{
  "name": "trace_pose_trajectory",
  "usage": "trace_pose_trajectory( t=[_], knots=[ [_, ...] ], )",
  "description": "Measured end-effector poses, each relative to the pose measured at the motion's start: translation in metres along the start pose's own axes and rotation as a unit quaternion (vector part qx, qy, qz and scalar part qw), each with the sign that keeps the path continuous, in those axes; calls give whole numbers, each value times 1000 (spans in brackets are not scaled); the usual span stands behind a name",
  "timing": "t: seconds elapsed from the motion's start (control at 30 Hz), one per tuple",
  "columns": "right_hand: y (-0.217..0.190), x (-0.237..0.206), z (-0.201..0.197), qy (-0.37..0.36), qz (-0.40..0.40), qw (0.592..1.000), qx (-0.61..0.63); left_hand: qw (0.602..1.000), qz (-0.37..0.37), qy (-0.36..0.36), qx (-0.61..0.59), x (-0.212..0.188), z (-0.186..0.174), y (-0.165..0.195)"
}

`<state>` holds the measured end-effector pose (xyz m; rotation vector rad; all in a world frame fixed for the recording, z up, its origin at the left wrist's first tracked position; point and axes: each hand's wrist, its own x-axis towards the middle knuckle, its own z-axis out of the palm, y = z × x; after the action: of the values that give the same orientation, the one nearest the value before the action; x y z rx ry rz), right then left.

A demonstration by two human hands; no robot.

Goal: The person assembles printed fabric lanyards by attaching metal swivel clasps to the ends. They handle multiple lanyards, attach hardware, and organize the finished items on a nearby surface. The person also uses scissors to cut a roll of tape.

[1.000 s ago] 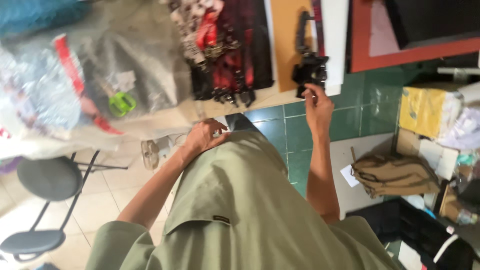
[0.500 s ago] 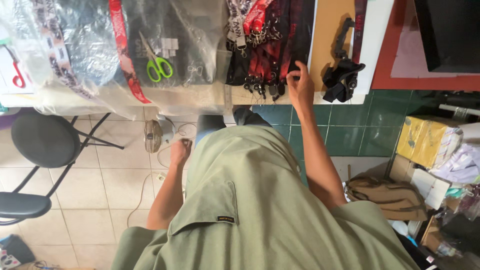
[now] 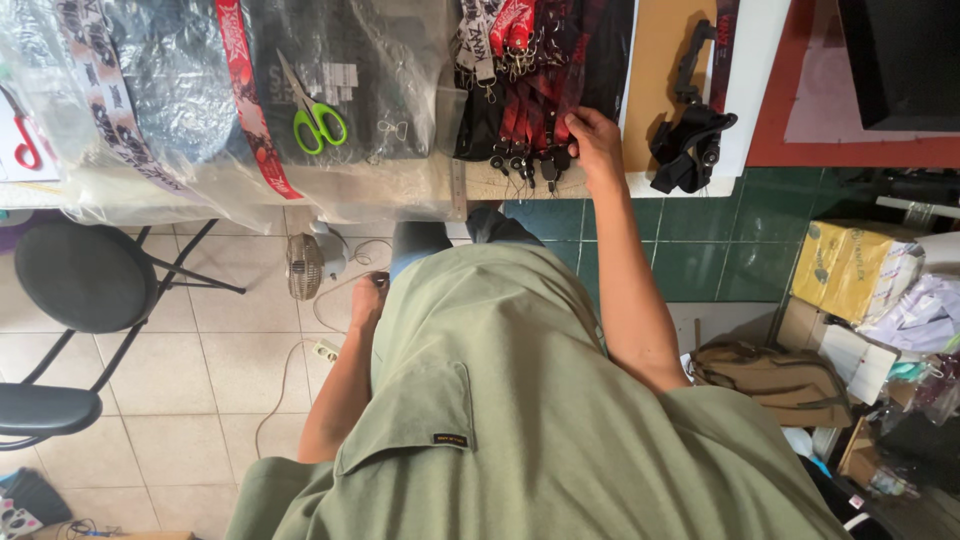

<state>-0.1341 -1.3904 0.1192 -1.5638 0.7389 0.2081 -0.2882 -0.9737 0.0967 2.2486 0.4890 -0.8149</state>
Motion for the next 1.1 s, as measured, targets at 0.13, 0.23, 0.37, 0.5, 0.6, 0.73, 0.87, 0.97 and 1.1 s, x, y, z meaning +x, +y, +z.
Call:
trace_pose_trajectory(
  t=[0.13, 0.23, 0.37, 0.5, 0.6, 0.73, 0.87, 0.97, 1.1],
  knots=[
    [3, -1, -4, -35, -19, 998, 58, 1000, 12, 6, 1, 3, 2, -3],
    [8, 3, -8, -45, -28, 996, 77, 1000, 26, 7, -12, 4, 4, -6],
    [11, 9, -12, -42, -56, 996, 63, 999, 36, 1, -31, 6, 7, -9],
    [13, 9, -19, 14, -154, 988, -29, 999, 25, 6, -23, 7, 9, -11],
    [19, 1, -27, 77, -168, 979, -83, 999, 31, 11, -25, 7, 11, -14],
    [39, -19, -31, 99, -131, 960, -228, 998, 42, 21, -34, 6, 14, -16],
    [57, -37, -16, 69, -161, 939, -296, 998, 52, 24, -25, 7, 17, -16],
    [61, -41, -4, 115, -172, 916, -345, 999, 44, 7, -26, 9, 18, -14],
    [60, -34, -7, 113, -101, 929, -336, 998, 45, 8, -30, 10, 18, -11]
  ],
)
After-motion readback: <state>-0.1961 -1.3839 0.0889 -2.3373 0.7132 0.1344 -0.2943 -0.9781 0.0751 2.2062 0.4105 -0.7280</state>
